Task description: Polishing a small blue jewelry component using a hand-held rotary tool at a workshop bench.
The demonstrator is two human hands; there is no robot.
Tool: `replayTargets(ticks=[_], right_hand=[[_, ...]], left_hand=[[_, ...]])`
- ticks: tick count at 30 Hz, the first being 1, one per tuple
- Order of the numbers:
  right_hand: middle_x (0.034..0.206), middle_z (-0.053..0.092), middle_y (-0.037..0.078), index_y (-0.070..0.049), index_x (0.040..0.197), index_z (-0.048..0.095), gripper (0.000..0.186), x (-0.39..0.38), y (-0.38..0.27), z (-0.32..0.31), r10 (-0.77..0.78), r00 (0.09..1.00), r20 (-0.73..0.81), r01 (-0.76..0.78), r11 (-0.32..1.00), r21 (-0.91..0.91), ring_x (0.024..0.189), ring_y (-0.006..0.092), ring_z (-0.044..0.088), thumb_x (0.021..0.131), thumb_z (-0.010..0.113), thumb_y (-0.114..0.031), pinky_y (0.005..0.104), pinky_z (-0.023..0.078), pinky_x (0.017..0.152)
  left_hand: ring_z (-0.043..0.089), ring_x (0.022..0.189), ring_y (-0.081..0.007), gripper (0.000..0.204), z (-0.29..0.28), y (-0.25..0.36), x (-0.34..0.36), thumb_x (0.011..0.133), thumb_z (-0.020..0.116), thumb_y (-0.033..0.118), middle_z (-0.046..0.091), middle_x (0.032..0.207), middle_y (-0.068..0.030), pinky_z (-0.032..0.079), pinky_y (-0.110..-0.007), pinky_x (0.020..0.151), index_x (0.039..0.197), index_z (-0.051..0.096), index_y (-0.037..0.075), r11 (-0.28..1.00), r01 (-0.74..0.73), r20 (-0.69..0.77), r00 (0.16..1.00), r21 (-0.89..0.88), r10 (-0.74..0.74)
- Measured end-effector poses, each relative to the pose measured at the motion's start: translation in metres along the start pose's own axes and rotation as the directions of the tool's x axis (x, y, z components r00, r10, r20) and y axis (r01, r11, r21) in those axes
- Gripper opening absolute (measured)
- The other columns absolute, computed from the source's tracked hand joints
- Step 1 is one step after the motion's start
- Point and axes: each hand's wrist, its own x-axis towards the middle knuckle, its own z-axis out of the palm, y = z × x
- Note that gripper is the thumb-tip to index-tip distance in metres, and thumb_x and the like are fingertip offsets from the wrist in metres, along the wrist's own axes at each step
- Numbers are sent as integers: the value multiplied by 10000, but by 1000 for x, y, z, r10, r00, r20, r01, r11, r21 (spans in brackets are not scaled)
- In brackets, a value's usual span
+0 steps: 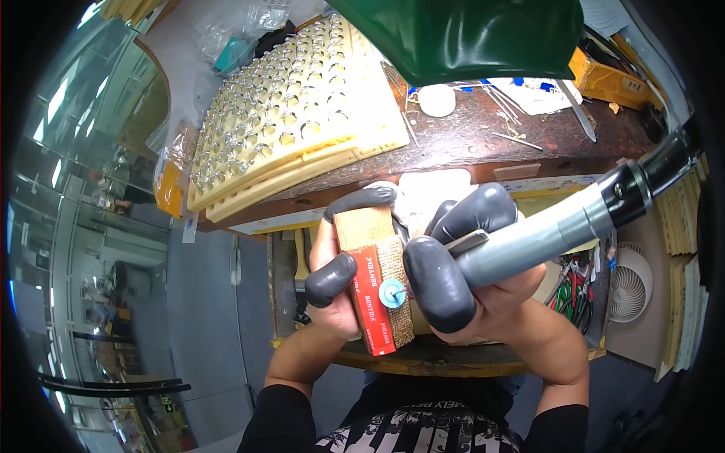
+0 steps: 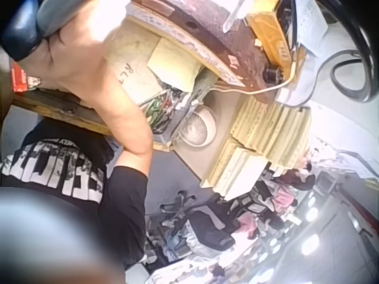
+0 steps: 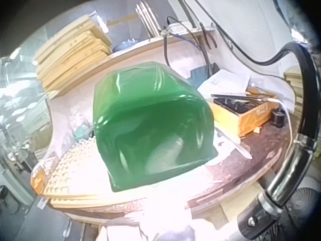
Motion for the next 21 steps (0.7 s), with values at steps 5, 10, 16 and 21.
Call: replayTargets(ticks=[5,10,16,21], right_hand=[[833,596,147,64,875,625,124,2,0,0,2,1000,5,-2,1000,2,628,179,573,779,698,94,309,465,535],[825,591,144,63,861,617,120,5,-2,2,-24,1000,-17,25,999,31,626,179,571,777,694,101,308,462,531],[812,581,143,62,840,590,117,5,-2,3,-10,1000,-13,10,1000,11,604,173,568,783,680,109,308,458,515],[808,591,148,65,825,596,108,7,-2,2,-46,999,-3,46,999,21,604,178,571,780,685,107,310,464,516]], left_hand=[[567,1175,-257,639,6,2,2,831,618,250,501,1343,-184,488,-451,1043,1375,412,-15,997,-6,29,1000,-71,8],[549,1223,-276,632,11,2,2,830,628,239,463,1409,-196,464,-479,1076,1369,417,-14,988,-17,62,998,-155,27],[567,1169,-247,633,15,4,-1,829,635,251,475,1392,-184,485,-455,1048,1366,426,-11,992,-38,-12,999,-121,37],[587,1086,-211,631,12,4,0,836,631,277,526,1300,-149,520,-401,970,1364,433,-6,999,-30,-15,999,-34,30]])
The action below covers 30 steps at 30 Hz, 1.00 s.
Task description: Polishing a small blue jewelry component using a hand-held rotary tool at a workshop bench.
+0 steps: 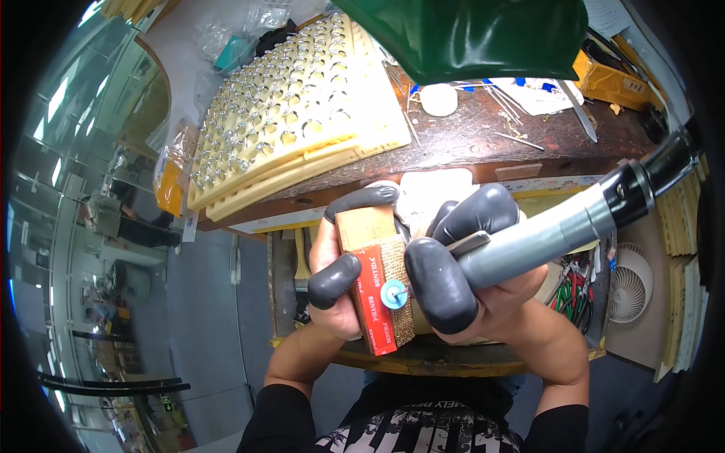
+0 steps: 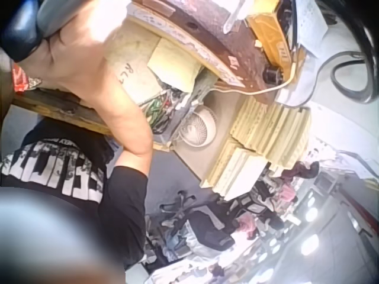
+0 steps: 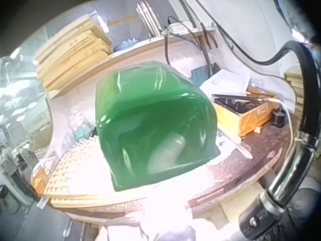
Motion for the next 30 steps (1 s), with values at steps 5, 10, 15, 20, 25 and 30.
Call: replayTargets(ticks=[5,10,15,20,25,30], right_hand=[[808,594,149,66,826,602,104,2,0,2,-2,1000,-27,3,999,33,604,180,573,779,685,107,311,467,518],[833,593,155,65,843,609,107,-7,-1,-2,63,998,29,-62,998,-32,601,182,570,780,683,110,315,472,520],[837,571,150,59,927,607,173,-8,4,-2,-4,1000,9,4,1000,-15,601,174,562,780,677,117,309,462,509],[847,578,151,47,953,588,202,-5,3,-4,0,998,58,1,1000,-22,605,174,565,785,676,114,310,467,520],[851,580,146,39,892,586,151,-9,0,-5,78,997,29,-79,997,10,607,176,573,793,675,109,309,468,526],[848,586,151,48,893,578,156,-4,3,-5,27,999,43,-26,999,-28,609,178,580,792,684,101,306,470,525]], left_hand=[[590,1078,-212,632,2,-1,0,841,627,291,528,1295,-153,525,-395,960,1366,429,1,1000,10,-47,999,0,-10],[591,1077,-216,635,3,2,-2,841,629,295,521,1308,-156,534,-398,950,1370,425,9,1000,16,-55,998,-10,-17],[588,1084,-219,632,2,0,-1,843,629,289,541,1258,-154,534,-405,954,1369,427,3,998,43,-87,995,-45,-47],[588,1086,-217,626,6,2,-1,849,626,292,539,1271,-154,526,-408,968,1362,434,-11,1000,7,-52,999,-7,-7],[586,1093,-214,627,5,0,-1,847,620,285,533,1294,-155,524,-406,972,1363,434,-19,999,3,-66,998,-41,-6],[593,1085,-218,633,-2,-1,0,844,614,292,528,1303,-158,533,-402,959,1367,430,-13,1000,-13,20,1000,-4,13]])
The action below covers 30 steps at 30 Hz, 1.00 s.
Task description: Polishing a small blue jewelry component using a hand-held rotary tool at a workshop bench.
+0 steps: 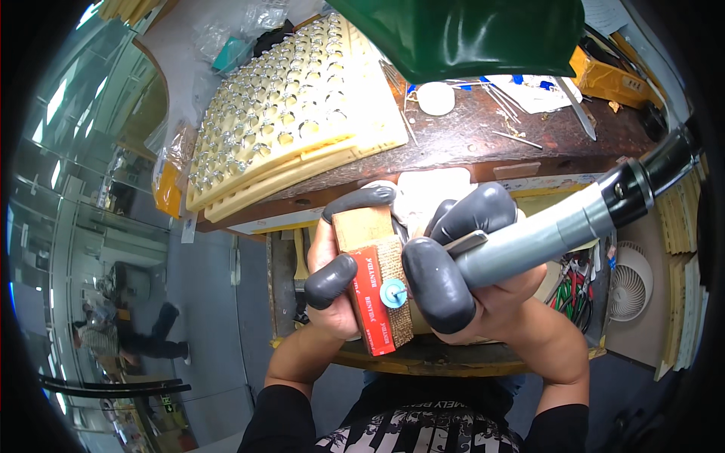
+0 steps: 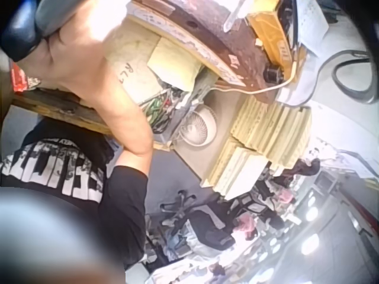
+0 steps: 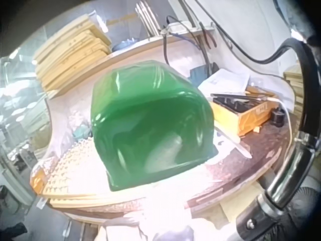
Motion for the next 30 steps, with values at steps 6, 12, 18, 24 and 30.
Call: replayTargets(ticks=[6,12,18,24,30], right_hand=[[825,590,147,48,849,565,150,-3,-3,1,37,999,-33,-37,999,5,610,174,573,785,693,92,305,462,526],[843,590,150,55,866,577,156,-4,2,3,-20,999,-50,22,1000,21,612,167,570,772,692,105,289,443,508],[851,591,152,54,876,606,151,-5,2,3,17,998,-55,-17,1000,-2,618,173,577,770,707,92,294,448,513],[858,602,146,72,952,651,206,-9,2,-4,4,1000,10,-4,998,-58,621,182,590,765,737,70,296,456,516],[862,604,150,79,946,651,204,-4,3,1,-45,998,-38,45,999,-5,619,178,589,761,736,73,296,460,518]], left_hand=[[589,1097,-222,638,-5,-3,1,846,594,305,523,1299,-160,536,-402,957,1377,418,-1,1000,5,70,998,-17,-3],[627,1043,-252,664,-2,-4,0,862,577,317,473,1396,-201,592,-399,840,1408,373,-1,999,-35,-16,999,13,35],[654,988,-266,700,-10,-3,-2,897,564,348,425,1450,-220,617,-410,721,1447,304,3,998,66,8,998,-1,-66],[681,816,-272,690,-4,-1,-2,891,564,359,549,1222,-235,615,-413,698,1433,315,11,995,100,-1,995,-24,-100],[680,780,-270,684,-12,-2,-3,888,565,370,597,1065,-216,610,-418,671,1419,327,11,994,83,-16,996,75,-82]])
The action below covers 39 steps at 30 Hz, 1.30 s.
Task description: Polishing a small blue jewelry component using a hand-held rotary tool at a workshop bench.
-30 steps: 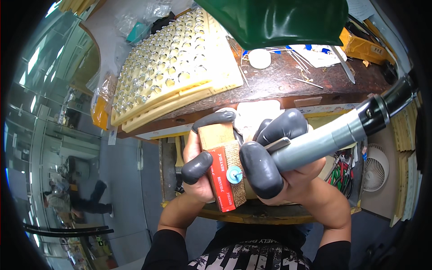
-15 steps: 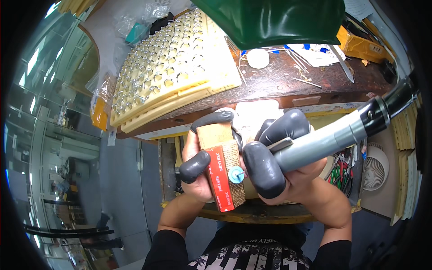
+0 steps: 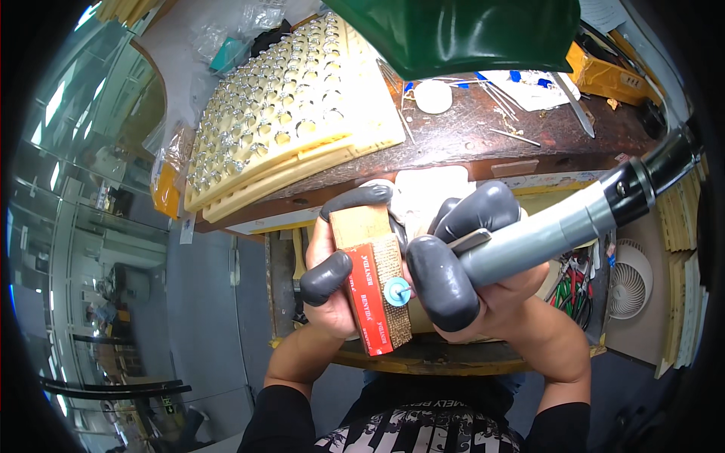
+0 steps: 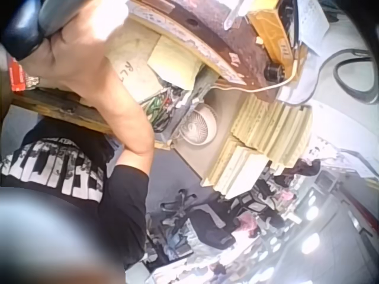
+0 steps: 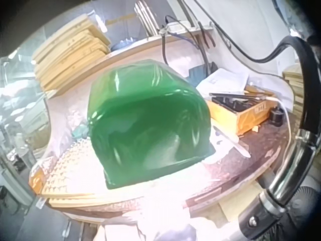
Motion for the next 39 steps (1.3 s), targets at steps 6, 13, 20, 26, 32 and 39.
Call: replayTargets(ticks=[6,13,20,26,32,39], right_hand=[[853,603,149,75,935,657,190,1,0,1,-5,1000,-9,5,1000,13,623,177,588,760,733,75,298,459,517],[838,606,149,67,906,649,159,1,-1,1,4,1000,-12,-4,1000,-9,619,180,591,766,724,71,305,462,519],[843,608,149,63,891,643,145,0,-2,3,43,999,-25,-43,999,-14,615,178,587,766,716,77,306,459,517],[834,602,143,63,904,639,165,-1,-1,1,16,1000,-6,-16,1000,-17,607,176,582,760,715,87,302,458,513],[828,603,143,56,993,618,253,-2,0,-3,2,999,49,-1,1000,-27,605,179,592,764,721,83,300,467,500],[854,612,163,17,1150,544,369,-10,-4,-5,85,992,94,-86,996,10,645,185,630,817,697,65,290,515,513]], left_hand=[[672,769,-255,669,11,1,4,862,572,344,592,1047,-204,607,-404,674,1399,365,2,1000,-28,-114,993,-13,26],[663,792,-239,665,10,0,3,843,578,334,585,1043,-185,604,-374,683,1378,394,-16,1000,-30,-115,993,-7,29],[655,874,-236,668,12,2,3,842,583,331,583,1081,-188,602,-374,732,1379,394,-18,999,-34,-73,997,-9,33],[642,952,-238,667,11,5,1,844,586,325,545,1254,-205,600,-375,764,1381,392,-19,1000,-24,-43,999,4,24],[650,936,-254,674,11,-2,3,861,597,326,554,1197,-211,607,-393,740,1401,374,-10,991,-112,-31,993,-76,110],[653,896,-285,682,6,5,1,884,589,318,556,1104,-217,600,-417,736,1426,338,-11,990,2,113,993,-144,15]])
